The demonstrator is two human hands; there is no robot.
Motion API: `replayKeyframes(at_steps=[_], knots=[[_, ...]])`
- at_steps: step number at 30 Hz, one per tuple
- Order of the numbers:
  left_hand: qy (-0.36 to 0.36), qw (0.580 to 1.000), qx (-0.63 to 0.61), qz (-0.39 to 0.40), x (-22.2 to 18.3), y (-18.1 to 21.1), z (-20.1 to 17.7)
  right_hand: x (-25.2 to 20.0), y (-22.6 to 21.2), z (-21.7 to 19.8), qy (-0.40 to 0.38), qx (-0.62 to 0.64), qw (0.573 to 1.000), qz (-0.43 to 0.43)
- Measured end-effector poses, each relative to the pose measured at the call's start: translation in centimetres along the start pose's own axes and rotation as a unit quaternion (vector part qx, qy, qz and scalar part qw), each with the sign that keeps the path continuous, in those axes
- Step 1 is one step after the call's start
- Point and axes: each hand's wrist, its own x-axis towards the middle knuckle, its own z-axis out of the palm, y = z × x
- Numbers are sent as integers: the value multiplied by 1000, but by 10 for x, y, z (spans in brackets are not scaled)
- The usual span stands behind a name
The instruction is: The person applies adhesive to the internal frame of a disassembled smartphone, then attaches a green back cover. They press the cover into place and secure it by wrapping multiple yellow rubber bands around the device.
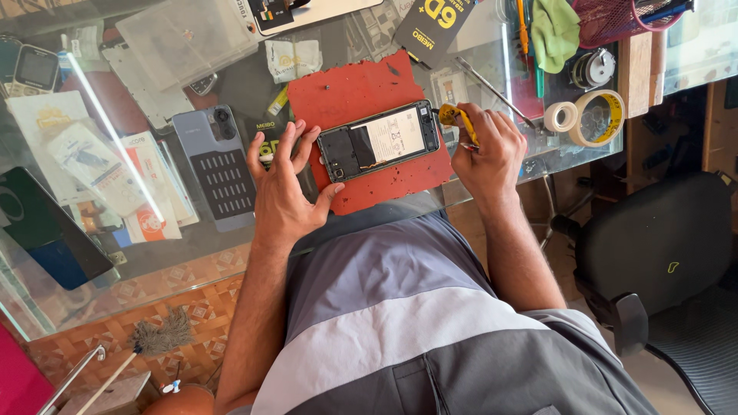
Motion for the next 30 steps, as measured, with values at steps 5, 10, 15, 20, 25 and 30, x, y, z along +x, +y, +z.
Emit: replayKeyframes(at_steps=[5, 10, 15, 20, 25, 30], knots=[[-1, 1000, -3, -8, -1, 0, 1, 3, 0, -9, -42, -34, 999, 0], [8, 1000, -6, -11, 0, 1, 0, 9, -17, -15, -53, 41, 998, -20], [-3, 1000, -4, -19, 1, 3, -3, 15, -56, 18, -102, 129, 980, -111], [21, 1000, -23, 3, 1, 4, -7, 25, -76, 36, -117, 110, 972, -171], [139, 986, -53, 79, -10, 0, -7, 30, -79, 33, -143, 77, 968, -192], [243, 966, -50, 79, -21, 1, -6, 30, -80, 29, -148, 84, 967, -187]])
